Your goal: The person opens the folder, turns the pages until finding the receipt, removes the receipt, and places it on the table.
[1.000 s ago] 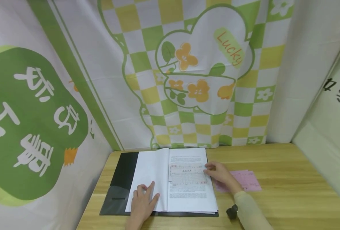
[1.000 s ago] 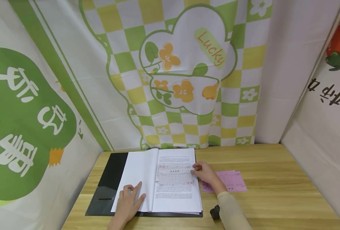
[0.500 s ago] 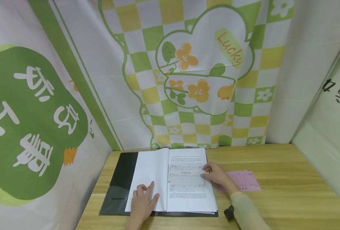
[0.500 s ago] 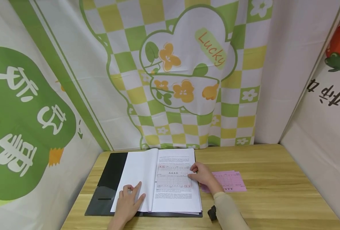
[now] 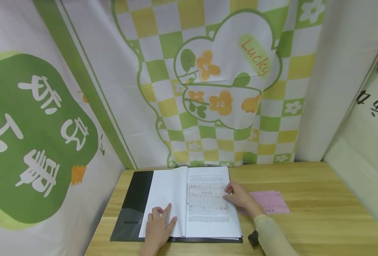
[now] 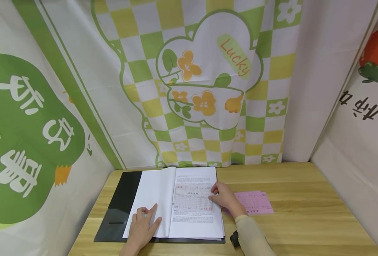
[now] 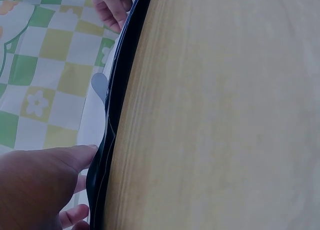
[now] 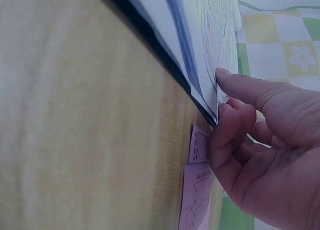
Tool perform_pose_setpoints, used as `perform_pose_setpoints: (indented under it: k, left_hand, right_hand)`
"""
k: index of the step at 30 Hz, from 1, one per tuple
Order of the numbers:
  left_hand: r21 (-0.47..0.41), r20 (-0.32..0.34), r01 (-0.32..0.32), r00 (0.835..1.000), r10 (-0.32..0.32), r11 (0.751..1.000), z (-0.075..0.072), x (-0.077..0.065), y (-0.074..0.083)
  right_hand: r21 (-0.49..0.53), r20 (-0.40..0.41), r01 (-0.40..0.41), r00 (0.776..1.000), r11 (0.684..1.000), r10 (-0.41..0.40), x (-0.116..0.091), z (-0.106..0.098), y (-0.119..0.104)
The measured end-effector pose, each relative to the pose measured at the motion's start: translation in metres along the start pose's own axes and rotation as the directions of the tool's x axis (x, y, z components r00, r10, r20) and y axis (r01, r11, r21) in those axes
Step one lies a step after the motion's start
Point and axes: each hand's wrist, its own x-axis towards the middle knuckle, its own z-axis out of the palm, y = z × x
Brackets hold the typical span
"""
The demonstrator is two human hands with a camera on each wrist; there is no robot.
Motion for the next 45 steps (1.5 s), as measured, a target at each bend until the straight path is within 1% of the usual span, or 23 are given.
perform_pose_setpoints:
  k: [6,8,11,23,27,32,35,37,41,45]
  left_hand:
    - [-0.008,0.019,0.016,1.000,-0.016,1.000,0.001,-0.001,0.000]
    - [-0.013,0.027,0.025,0.999,-0.025,1.000,0.000,-0.001,0.001]
    - [-0.018,0.028,0.034,0.999,-0.034,0.999,0.001,0.000,0.001]
    - [-0.026,0.007,0.027,1.000,-0.027,0.999,-0.003,0.002,0.002]
    - [-0.032,-0.010,0.017,1.000,-0.017,0.999,-0.001,0.001,0.001]
    - [-0.010,-0.045,0.001,0.999,-0.002,1.000,0.004,-0.002,-0.001]
    - [-0.008,-0.033,0.015,0.999,-0.015,1.000,0.005,-0.001,0.001]
    - [-0.014,-0.012,0.020,1.000,-0.020,1.000,0.003,0.000,0.002]
    - [-0.015,0.038,0.054,0.998,-0.054,0.998,0.000,0.001,0.003]
    - [-0.013,0.055,0.066,0.996,-0.066,0.998,0.000,0.000,0.002]
  right_hand:
    - [0.028,-0.004,-0.014,1.000,1.000,0.014,0.000,0.004,0.003]
    - [0.040,0.005,-0.026,1.000,0.999,0.026,0.001,0.004,0.003]
    - [0.048,0.016,-0.022,1.000,0.999,0.021,0.002,0.003,0.003]
    - [0.032,0.024,-0.011,1.000,0.999,0.010,0.001,-0.001,-0.002]
    - [0.027,0.023,-0.011,1.000,1.000,0.010,0.001,0.000,-0.001]
    - [0.032,0.018,0.022,1.000,0.999,-0.022,0.000,0.001,0.002]
    - [0.034,0.009,0.048,0.999,0.998,-0.048,0.001,0.000,0.005]
    - [0.033,0.003,0.059,0.998,0.998,-0.059,0.003,0.000,0.007]
    - [0.015,0.005,0.086,0.996,0.996,-0.086,0.003,0.000,0.009]
    - [0.012,0.000,0.103,0.995,0.995,-0.103,0.001,0.001,0.009]
